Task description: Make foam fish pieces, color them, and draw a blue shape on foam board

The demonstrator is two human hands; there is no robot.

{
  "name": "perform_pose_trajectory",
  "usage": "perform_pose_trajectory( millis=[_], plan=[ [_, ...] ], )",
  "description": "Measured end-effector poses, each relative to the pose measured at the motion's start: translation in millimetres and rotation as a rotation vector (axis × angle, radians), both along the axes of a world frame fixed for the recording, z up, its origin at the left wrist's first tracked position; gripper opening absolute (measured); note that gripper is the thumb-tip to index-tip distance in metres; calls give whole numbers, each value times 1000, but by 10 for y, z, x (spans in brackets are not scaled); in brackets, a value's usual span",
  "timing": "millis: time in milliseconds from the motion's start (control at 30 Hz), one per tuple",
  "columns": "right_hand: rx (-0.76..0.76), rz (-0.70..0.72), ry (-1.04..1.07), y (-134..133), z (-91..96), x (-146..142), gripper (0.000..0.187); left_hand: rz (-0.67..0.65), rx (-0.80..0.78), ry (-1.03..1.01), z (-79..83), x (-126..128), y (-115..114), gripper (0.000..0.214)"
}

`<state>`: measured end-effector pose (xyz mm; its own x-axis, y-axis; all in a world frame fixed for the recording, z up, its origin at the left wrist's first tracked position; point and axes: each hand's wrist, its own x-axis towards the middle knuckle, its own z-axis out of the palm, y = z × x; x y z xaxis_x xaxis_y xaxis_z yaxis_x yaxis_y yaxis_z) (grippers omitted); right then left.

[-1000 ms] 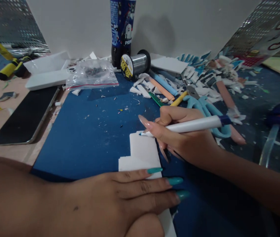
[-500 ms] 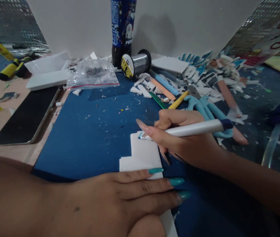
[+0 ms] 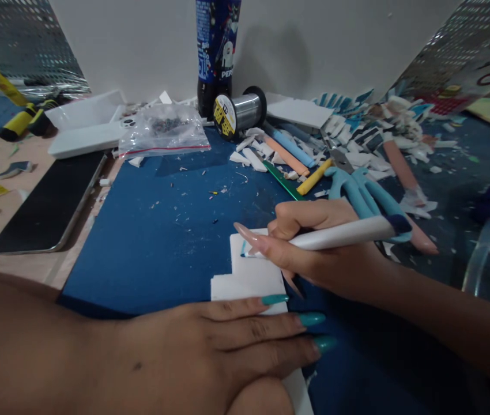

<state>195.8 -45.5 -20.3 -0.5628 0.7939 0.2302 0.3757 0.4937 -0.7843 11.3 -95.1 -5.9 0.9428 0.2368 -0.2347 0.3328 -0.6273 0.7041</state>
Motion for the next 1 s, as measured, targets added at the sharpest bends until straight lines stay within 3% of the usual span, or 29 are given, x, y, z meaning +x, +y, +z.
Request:
perform_pose_trajectory(
  millis=[167,367,567,767,1000],
  plan=[
    [-16,0,6,-4,4,-12,37,44,-4,-34,-2,-13,-19,45],
    [-154,-328,219,-10,12,-23,46,63,-31,-82,-5,0,4,43],
    [-203,-266,173,22,-2,-23,42,-11,-60,20,46,27,47,43],
    [-178,-232,130,11,-8,-16,40,20,-4,-92,-18,-27,-10,46],
    [-177,-264,111,2,-2,-30,45,85,-53,-102,-34,-41,-39,49]
  ],
)
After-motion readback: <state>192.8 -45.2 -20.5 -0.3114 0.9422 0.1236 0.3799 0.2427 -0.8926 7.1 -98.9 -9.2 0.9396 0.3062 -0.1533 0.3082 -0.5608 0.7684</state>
